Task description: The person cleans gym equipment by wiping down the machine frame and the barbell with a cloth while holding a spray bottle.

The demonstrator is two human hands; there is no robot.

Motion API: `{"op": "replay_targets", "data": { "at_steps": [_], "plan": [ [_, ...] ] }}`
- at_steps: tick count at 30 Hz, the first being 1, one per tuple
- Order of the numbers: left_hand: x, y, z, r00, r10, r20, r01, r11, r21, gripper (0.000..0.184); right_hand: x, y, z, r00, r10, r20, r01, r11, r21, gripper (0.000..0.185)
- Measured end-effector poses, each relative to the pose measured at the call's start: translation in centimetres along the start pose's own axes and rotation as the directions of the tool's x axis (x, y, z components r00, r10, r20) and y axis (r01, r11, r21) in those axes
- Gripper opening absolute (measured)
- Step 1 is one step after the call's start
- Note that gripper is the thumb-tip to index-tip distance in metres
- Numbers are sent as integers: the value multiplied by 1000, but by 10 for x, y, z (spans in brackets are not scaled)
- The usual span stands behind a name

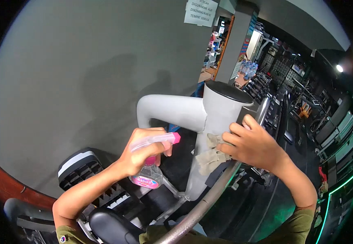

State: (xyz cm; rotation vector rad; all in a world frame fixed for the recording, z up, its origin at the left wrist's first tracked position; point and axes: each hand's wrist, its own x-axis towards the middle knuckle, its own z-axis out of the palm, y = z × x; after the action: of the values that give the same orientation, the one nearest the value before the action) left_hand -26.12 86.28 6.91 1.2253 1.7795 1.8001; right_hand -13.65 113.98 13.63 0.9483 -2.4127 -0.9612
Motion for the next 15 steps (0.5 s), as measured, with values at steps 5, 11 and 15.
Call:
{"op": "replay_targets", "data": {
  "at_steps": [5, 11, 15],
  "plan": [
    [13, 39, 17, 995, -13, 103, -4, 987, 162, 36, -43, 14, -24, 979, 201, 20, -201, 966, 163, 39],
    [33, 71, 40, 988, -85, 128, 48, 962, 270, 33, -103, 37, 7, 812, 563, -154, -383, 712, 588, 51],
    [47, 88, 62, 980, -168, 104, 119, 921, 370, 33, -119, 52, 40, 642, 702, -308, -324, 612, 721, 43]
  ]
}}
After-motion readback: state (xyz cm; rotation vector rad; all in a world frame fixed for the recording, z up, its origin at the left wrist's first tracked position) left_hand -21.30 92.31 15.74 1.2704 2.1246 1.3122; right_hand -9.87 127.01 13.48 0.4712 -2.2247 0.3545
